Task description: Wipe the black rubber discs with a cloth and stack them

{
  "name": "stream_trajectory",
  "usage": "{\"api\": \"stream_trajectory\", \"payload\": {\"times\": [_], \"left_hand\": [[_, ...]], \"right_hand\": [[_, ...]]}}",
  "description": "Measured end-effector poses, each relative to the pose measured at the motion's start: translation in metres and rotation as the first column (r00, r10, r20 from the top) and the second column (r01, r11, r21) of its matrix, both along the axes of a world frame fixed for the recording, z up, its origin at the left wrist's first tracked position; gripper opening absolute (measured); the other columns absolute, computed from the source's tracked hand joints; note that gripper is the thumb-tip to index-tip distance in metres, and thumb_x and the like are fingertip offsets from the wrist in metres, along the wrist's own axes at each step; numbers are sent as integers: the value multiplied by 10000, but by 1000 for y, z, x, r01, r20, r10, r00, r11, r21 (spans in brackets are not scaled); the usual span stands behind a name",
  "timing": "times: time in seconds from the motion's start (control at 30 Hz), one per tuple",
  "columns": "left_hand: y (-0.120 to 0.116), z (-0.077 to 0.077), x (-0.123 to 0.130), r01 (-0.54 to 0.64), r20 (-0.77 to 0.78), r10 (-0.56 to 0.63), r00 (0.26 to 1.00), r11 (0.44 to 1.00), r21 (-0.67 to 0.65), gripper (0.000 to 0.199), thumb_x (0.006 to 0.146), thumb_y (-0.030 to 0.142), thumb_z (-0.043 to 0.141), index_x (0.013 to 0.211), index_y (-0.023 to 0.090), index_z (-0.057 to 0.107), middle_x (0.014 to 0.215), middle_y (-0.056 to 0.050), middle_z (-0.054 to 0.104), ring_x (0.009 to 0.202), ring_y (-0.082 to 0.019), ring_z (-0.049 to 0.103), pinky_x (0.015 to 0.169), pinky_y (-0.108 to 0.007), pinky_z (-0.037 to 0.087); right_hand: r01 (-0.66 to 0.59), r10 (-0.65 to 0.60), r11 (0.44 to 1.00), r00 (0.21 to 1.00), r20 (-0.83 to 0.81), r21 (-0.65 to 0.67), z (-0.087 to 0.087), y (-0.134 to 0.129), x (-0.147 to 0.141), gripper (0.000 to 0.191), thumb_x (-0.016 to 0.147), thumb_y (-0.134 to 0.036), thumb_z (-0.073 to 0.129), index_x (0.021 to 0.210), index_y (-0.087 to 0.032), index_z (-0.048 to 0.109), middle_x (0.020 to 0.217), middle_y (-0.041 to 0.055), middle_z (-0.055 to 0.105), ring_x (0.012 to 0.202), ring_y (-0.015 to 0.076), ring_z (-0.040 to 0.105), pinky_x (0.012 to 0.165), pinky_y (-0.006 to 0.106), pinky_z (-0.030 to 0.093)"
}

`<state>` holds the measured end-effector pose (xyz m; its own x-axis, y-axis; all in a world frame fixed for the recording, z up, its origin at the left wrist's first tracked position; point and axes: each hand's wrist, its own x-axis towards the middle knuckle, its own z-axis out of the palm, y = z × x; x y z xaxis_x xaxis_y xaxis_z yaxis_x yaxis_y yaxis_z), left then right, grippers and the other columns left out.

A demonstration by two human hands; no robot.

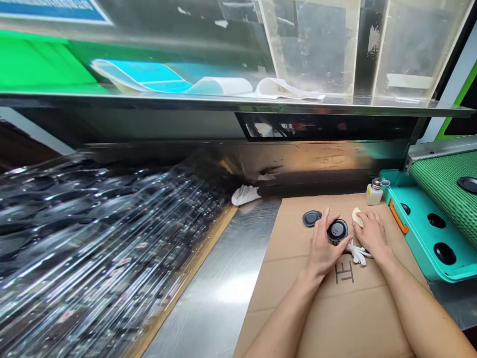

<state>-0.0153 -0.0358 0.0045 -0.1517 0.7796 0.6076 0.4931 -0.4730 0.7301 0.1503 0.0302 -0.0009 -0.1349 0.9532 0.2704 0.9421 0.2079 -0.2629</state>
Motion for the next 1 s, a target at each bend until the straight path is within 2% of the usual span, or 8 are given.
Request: {"api": "stream_trajectory", "payload": {"times": [0.2,0.4,0.5,0.57,0.7,0.8,0.9,1.0], "left_hand": [[-4,12,2,63,187,-49,981,996,-65,845,687,238,841,1435,251,447,1242,-89,679,1195,-270,570,1103,-458,396],[-10,28,5,261,664,-108,740,956,-135,682,531,110,896,1159,242,664,1219,-113,679,1312,-322,455,1163,-442,311],[-4,24,2,228,692,-62,720,962,-152,588,616,184,877,1165,237,672,1231,-103,667,1259,-291,505,1088,-377,392],[3,19,-3,204,730,17,683,956,-213,454,762,347,792,1178,217,664,1176,-104,680,1101,-246,602,910,-314,486],[16,10,-17,406,901,98,423,868,-285,523,925,609,486,1110,142,631,917,-110,691,685,-165,635,540,-245,442],[18,11,-23,548,956,124,267,796,-256,509,962,573,419,1017,106,614,816,-114,675,599,-156,620,469,-229,415],[16,13,-22,633,957,146,252,723,-277,480,989,491,355,967,91,619,768,-120,673,547,-156,610,409,-224,388],[14,9,-13,667,933,151,327,662,-341,452,977,451,341,935,102,624,718,-110,676,508,-165,608,370,-230,376]], "right_hand": [[-7,7,1000,1000,-6,18,-2,1,1,334,953,-378,540,1236,-240,652,1172,87,625,1084,256,493,905,341,351],[-13,13,1000,1000,-13,3,-1,3,2,341,956,-374,537,1241,-224,648,1187,109,612,1113,269,485,922,363,356],[-10,13,998,999,-44,66,11,-3,1,331,958,-400,533,1213,-228,655,1227,121,584,1121,278,481,925,383,362],[-126,133,989,987,-85,83,20,-10,-2,301,956,-431,535,1132,-234,679,1170,105,606,1090,263,507,916,369,373],[-484,474,867,874,-107,-116,30,-26,-11,185,903,-395,619,963,-246,713,934,40,657,934,207,578,822,299,406],[-521,504,846,851,-145,-118,32,-28,-15,218,953,-271,526,853,-221,714,851,36,650,848,173,589,775,271,414],[-464,460,885,853,-246,44,37,-25,-16,253,978,-245,466,911,-203,707,869,48,660,833,168,595,765,269,431],[-437,453,891,829,-328,126,41,-25,-18,251,981,-262,461,941,-199,701,885,59,672,854,179,607,781,279,452]]}}
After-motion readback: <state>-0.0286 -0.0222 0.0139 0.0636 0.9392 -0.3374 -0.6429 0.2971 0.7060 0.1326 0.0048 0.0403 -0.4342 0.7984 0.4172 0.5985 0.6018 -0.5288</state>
